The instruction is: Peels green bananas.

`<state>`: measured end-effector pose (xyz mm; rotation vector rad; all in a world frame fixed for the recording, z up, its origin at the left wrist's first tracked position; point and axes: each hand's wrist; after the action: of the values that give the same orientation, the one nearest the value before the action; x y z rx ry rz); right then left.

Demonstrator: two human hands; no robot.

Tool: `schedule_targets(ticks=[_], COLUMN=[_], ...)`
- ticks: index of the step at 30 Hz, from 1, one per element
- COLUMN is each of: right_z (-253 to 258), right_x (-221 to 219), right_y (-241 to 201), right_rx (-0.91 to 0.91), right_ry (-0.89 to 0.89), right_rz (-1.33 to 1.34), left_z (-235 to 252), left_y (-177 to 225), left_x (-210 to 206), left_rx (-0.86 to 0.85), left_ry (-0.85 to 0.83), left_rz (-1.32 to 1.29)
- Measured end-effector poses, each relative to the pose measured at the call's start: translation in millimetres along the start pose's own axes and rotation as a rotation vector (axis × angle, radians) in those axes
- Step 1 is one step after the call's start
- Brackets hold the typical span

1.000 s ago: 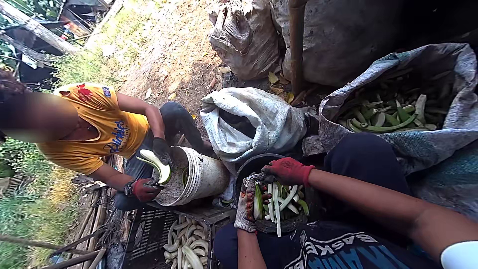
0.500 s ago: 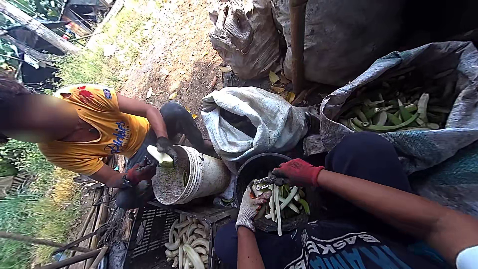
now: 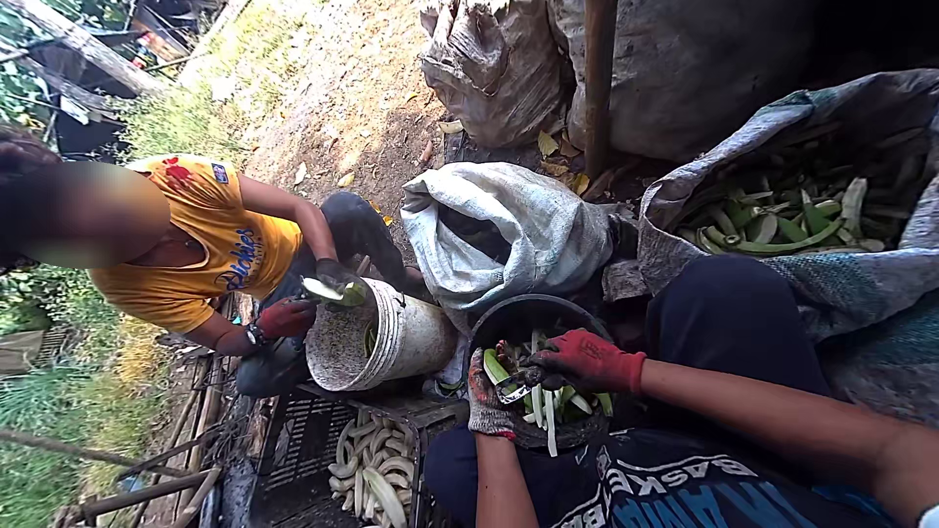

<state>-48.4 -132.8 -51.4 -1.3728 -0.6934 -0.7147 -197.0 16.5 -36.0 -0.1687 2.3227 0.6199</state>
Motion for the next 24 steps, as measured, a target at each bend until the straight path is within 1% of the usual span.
schedule_targets(ticks=[2, 4, 6, 8, 10, 13, 16, 19, 21, 24], right_z=[-1.6, -1.7, 0.4, 6.1, 13.5, 16.0, 14.9, 20.6, 28.3, 38.5], right_x=[-0.5, 1.4, 6.2, 13.7, 21.1, 25.5, 25.0, 30.8, 36.8, 42.1], right_y=[-0.3, -0.2, -4.9, -13.4, -19.1, -22.2, -24.4, -34.5, -36.6, -36.6], right_rx=[0.033, 0.024, -0.005, -0.086, -0.163, -0.153, -0.151, -0.256, -0.365, -0.451], right_ry=[0.069, 0.081, 0.050, -0.024, -0.100, -0.147, -0.157, -0.168, -0.178, -0.197], right_rz=[-0.064, -0.109, -0.115, -0.096, -0.068, -0.071, -0.086, -0.075, -0.051, -0.017], left_z=[2.1, 2.4, 0.0, -2.2, -1.7, -0.4, -1.0, -3.7, -5.1, -2.9], left_y=[-0.1, -0.3, 0.4, -0.7, -3.0, -2.1, -2.1, -0.4, -5.1, -11.5], left_x=[0.8, -2.2, -6.3, -5.9, -5.2, -1.2, -6.2, -13.7, -12.3, -3.4], left_rx=[-0.001, 0.010, 0.028, -0.008, -0.022, -0.023, -0.032, -0.079, -0.157, -0.240], left_ry=[-0.024, -0.048, -0.045, -0.028, -0.033, -0.052, -0.003, 0.007, -0.013, 0.004], left_rz=[-0.096, -0.124, -0.059, 0.109, 0.177, 0.169, 0.234, 0.239, 0.350, 0.496])
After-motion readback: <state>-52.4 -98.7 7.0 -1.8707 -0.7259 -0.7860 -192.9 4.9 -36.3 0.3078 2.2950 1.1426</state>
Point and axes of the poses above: each hand's wrist, its own z-axis towards the middle knuckle, its own x-axis out of the back of the hand, y = z × x, and after that the axes turned 3 degrees about x, right-handed
